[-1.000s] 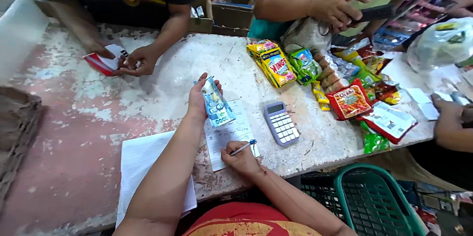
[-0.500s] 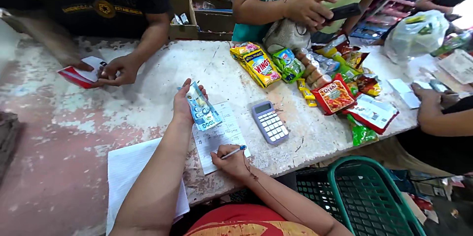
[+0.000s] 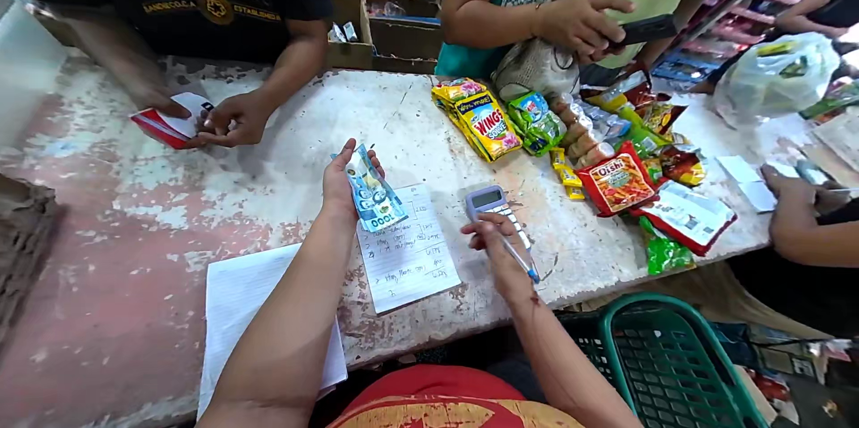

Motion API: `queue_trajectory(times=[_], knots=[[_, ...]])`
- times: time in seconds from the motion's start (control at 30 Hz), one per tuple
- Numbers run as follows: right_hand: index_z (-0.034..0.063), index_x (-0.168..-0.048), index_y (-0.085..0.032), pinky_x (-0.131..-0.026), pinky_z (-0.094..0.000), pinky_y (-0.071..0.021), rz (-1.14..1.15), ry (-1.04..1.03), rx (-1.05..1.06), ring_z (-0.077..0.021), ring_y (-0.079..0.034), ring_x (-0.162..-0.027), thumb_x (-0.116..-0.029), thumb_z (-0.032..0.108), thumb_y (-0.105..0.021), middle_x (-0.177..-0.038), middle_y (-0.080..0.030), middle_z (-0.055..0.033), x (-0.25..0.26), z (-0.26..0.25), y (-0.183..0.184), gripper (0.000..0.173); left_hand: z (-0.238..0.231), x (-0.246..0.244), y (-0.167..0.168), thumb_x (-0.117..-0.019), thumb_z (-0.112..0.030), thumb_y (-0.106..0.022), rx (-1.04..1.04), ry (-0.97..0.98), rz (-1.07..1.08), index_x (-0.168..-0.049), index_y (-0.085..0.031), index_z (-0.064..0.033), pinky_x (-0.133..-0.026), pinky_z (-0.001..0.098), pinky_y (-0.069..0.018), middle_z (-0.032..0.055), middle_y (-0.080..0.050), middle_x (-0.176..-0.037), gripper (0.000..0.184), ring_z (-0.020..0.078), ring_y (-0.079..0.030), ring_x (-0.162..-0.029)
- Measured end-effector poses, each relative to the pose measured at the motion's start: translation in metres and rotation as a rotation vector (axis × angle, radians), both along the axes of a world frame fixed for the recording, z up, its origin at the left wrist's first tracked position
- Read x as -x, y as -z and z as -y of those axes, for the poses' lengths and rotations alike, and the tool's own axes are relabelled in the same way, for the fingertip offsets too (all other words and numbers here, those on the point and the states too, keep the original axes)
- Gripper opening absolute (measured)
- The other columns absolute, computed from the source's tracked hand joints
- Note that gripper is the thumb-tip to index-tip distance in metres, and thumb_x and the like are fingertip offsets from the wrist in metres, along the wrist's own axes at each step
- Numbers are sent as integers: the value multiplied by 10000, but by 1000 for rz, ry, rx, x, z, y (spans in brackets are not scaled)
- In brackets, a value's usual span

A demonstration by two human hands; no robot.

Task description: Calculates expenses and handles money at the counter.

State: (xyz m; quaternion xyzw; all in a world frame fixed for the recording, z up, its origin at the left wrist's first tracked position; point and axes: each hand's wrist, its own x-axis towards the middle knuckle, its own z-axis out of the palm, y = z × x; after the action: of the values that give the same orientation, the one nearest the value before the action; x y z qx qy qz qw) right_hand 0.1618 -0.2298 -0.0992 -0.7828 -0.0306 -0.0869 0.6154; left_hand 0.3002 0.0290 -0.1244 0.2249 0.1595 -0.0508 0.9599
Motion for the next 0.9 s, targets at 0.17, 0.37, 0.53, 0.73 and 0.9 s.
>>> queue_trajectory(times=[0.17, 0.37, 0.53, 0.73, 0.9], knots=[[-25, -1215, -660, -879, -340, -567, 118, 301, 431, -149, -697, -979, -1022, 179, -565, -1129, -724, -132, 13, 63, 21, 296, 2, -1, 0, -1116, -326, -272, -53, 15, 8, -1321, -480, -166, -706, 323, -602, 39, -642, -902, 333, 159, -686, -766], [-57, -1351, -585, -944, -370, -560, 45, 322, 493, -229, -683, -1087, -986, 236, -622, -1283, -659, -225, 25, 80, 42, 470, 4, 5, -2, -1112, -336, -301, -137, 75, -13, -1291, -516, -169, -710, 313, -598, 28, -648, -915, 326, 153, -687, -772], [-21, -1321, -635, -1016, -435, -518, 46, 311, 520, -307, -644, -1174, -973, 236, -635, -1251, -678, -205, 18, 73, 34, 432, 8, 7, -7, -1109, -363, -258, -193, 121, -41, -1304, -527, -215, -784, 412, -580, 7, -616, -884, 363, 170, -656, -771], [10, -1340, -641, -1096, -573, -428, 63, 201, 654, -410, -563, -1302, -1002, 281, -611, -1314, -671, -180, -19, 71, 28, 435, 10, 8, -6, -1112, -358, -192, -204, 253, -24, -1391, -489, -232, -790, 458, -588, 33, -629, -846, 427, 202, -669, -742], [3, -1245, -684, -1067, -583, -446, 127, 242, 635, -419, -582, -1264, -998, 280, -623, -1271, -685, -185, -26, 70, 27, 376, 4, 8, 0, -1111, -339, -233, -247, 244, -38, -1453, -472, -224, -775, 443, -592, 65, -647, -880, 433, 214, -678, -743]])
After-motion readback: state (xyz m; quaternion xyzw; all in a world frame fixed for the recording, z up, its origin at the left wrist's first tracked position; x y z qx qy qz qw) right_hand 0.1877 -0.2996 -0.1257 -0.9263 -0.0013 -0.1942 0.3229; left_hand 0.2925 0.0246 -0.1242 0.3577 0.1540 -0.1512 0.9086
